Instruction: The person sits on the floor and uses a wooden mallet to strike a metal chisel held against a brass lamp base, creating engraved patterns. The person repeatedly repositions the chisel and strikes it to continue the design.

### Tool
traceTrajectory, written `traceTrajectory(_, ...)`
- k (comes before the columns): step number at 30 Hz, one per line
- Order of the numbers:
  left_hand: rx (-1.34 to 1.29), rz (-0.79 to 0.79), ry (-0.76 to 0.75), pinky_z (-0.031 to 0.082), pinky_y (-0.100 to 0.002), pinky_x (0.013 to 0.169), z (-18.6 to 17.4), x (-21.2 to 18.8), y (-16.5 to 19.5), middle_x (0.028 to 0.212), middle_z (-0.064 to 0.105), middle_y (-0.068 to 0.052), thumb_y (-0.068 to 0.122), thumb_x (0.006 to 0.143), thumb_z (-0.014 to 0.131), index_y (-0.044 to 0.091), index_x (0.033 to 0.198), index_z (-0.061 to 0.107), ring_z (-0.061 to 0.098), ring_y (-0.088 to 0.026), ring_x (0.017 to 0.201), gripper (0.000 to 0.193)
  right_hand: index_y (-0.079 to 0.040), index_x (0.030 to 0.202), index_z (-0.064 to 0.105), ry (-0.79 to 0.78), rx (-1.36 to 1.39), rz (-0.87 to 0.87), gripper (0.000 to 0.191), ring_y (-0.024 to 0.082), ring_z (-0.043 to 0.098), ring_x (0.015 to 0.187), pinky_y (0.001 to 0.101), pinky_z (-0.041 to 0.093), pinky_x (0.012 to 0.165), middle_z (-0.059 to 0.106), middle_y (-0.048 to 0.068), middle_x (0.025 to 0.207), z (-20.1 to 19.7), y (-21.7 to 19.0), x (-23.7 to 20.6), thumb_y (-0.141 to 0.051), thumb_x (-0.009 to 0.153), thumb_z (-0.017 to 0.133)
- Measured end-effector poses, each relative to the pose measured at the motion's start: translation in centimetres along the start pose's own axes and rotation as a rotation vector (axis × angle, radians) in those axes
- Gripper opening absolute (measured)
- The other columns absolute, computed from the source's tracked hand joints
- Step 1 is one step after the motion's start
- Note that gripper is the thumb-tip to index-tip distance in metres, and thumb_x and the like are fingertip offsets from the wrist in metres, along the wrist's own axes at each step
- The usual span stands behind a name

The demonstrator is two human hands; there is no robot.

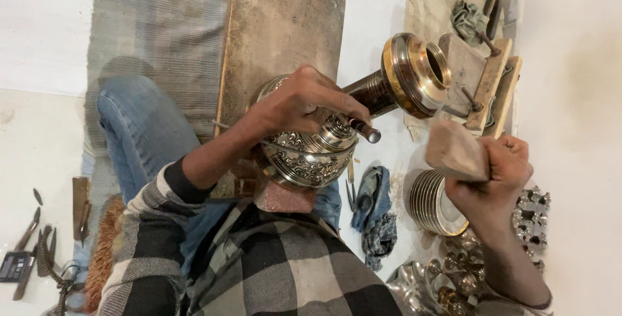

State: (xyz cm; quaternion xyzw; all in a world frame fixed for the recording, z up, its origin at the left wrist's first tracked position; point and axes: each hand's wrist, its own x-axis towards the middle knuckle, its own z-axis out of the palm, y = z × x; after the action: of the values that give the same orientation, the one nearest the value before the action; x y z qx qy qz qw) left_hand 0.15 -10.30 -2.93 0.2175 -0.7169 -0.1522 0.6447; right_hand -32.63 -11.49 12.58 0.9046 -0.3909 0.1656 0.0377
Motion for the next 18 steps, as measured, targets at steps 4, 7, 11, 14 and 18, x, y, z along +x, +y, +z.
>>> traceTrajectory(4, 0.028, -0.027, -0.036, 0.052, -0.024, 0.044, 0.1, 0.0, 0.0, 0.088, 0.080, -0.004, -0.011, 0.077, 0.069, 0.022, 0.118, 0.077, 0.068, -0.011, 0.058, 0.053, -0.013, 0.092, 0.066, 0.036, -0.181, -0.122, 0.012, 0.010, 0.049, 0.057, 0.0332, 0.035, 0.095, 0.059, -0.003, 0.061, -0.2, 0.2, 0.1, -0.012, 0.083, 0.075)
traceTrajectory(7, 0.012, 0.034, 0.007, 0.054, -0.022, 0.049, 0.2, -0.1, -0.2, 0.098, 0.079, -0.005, -0.013, 0.082, 0.062, 0.021, 0.121, 0.074, 0.075, -0.011, 0.072, 0.053, -0.013, 0.095, 0.067, 0.049, -0.181, -0.098, 0.012, 0.010, 0.047, 0.056, 0.0333, 0.035, 0.094, 0.057, -0.003, 0.059, -0.5, 0.3, 0.4, -0.013, 0.086, 0.075)
traceTrajectory(11, 0.016, 0.044, 0.018, 0.052, -0.022, 0.045, 0.3, -0.2, -0.3, 0.097, 0.080, -0.007, -0.017, 0.079, 0.057, 0.017, 0.118, 0.076, 0.075, -0.011, 0.069, 0.055, -0.011, 0.090, 0.065, 0.059, -0.247, -0.154, 0.014, 0.009, 0.050, 0.057, 0.0344, 0.038, 0.096, 0.061, 0.000, 0.066, -0.9, 0.2, 0.4, -0.017, 0.086, 0.077)
traceTrajectory(14, 0.044, 0.021, 0.004, 0.051, -0.024, 0.043, 0.5, -0.5, -0.5, 0.096, 0.082, -0.007, -0.018, 0.075, 0.057, 0.015, 0.115, 0.077, 0.073, -0.011, 0.063, 0.055, -0.013, 0.090, 0.067, 0.088, -0.238, -0.136, 0.013, 0.009, 0.050, 0.055, 0.0343, 0.037, 0.092, 0.059, -0.001, 0.062, -1.1, 0.3, -0.2, -0.019, 0.086, 0.078)
traceTrajectory(18, -0.027, 0.058, 0.080, 0.059, -0.026, 0.053, 0.5, -0.9, -0.8, 0.092, 0.080, -0.008, -0.009, 0.080, 0.067, 0.011, 0.114, 0.075, 0.074, -0.012, 0.068, 0.041, -0.012, 0.092, 0.066, 0.103, -0.217, -0.082, 0.012, 0.009, 0.054, 0.059, 0.0338, 0.041, 0.089, 0.062, 0.000, 0.067, 0.4, 1.0, -1.8, -0.016, 0.088, 0.077)
